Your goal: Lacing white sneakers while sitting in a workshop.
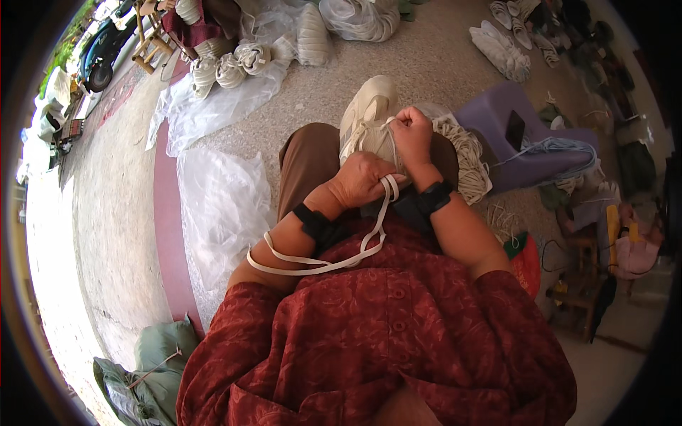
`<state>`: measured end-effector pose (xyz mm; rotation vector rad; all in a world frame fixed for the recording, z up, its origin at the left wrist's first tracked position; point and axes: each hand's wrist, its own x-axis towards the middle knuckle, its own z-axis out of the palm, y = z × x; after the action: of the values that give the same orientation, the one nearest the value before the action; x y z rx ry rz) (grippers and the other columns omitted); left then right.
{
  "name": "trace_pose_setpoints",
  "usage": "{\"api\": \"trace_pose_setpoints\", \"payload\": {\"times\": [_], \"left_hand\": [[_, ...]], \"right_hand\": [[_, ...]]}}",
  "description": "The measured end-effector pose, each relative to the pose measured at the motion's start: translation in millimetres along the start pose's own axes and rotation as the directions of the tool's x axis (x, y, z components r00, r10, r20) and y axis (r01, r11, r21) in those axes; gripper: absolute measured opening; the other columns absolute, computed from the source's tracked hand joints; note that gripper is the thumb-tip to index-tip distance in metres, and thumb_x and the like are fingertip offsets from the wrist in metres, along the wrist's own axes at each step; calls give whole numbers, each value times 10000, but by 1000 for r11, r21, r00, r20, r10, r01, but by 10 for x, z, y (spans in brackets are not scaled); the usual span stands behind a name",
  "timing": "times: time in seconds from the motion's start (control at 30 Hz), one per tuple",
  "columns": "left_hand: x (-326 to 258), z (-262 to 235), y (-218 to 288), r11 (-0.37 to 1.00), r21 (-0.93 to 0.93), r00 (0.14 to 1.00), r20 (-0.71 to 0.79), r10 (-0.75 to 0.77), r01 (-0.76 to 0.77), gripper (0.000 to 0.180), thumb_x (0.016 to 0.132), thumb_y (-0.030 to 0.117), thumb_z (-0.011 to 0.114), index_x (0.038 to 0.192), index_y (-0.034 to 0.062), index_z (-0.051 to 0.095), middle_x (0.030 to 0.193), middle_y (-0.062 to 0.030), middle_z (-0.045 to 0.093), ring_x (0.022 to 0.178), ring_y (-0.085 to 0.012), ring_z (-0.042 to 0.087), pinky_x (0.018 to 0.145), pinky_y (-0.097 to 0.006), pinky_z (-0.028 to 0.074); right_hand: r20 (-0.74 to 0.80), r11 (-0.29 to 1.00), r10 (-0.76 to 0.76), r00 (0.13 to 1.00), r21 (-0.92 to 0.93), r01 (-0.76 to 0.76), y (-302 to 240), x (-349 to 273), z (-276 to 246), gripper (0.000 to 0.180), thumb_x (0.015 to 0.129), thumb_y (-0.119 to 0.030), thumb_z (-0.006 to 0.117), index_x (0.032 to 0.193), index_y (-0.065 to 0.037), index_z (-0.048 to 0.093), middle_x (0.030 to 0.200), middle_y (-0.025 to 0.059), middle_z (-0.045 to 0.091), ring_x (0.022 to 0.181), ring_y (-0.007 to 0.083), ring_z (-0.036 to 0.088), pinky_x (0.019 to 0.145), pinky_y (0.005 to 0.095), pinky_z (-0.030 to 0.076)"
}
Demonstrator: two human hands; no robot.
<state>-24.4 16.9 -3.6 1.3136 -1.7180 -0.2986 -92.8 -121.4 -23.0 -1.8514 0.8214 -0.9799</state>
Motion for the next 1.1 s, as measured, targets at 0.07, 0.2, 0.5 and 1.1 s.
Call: {"api": "trace_pose_setpoints", "payload": {"times": [0.07, 0.2, 0.5, 1.1], "left_hand": [[-7, 1, -13, 1000, -2, 1000, 15, -19, 19, 279, 815, 195, 605, 618, 23, 509, 570, -151, 484, 568, -344, 504, 526, -424, 387], [-9, -6, -15, 1000, 0, 999, 25, -29, 29, 270, 817, 202, 604, 631, 23, 525, 573, -151, 493, 571, -346, 508, 530, -420, 393], [50, -23, 48, 995, -63, 994, 80, -69, 74, 289, 846, 228, 583, 652, 17, 548, 599, -152, 522, 599, -342, 530, 556, -416, 411], [33, -14, 925, 976, 216, 992, 125, -33, 6, 305, 826, 293, 594, 656, 40, 582, 646, -140, 551, 641, -342, 541, 604, -414, 426]], "right_hand": [[-6, 999, -7, 1000, -47, 7, -44, -13, 8, 35, 681, 13, 590, 671, 25, 558, 589, 62, 568, 528, 100, 499, 518, 273, 426], [50, 999, -27, 998, 24, 26, -6, -31, -12, 57, 704, -14, 609, 706, 40, 590, 609, 66, 580, 543, 103, 507, 535, 267, 435], [375, 993, 106, 921, -80, -82, -68, 226, 50, 416, 751, -358, 675, 647, 39, 612, 556, 111, 549, 506, 162, 513, 506, 331, 412], [163, 750, 113, 980, -661, 23, -118, 317, 239, 392, 729, -379, 645, 777, 11, 642, 739, 164, 640, 687, 310, 632, 619, 404, 495]]}}
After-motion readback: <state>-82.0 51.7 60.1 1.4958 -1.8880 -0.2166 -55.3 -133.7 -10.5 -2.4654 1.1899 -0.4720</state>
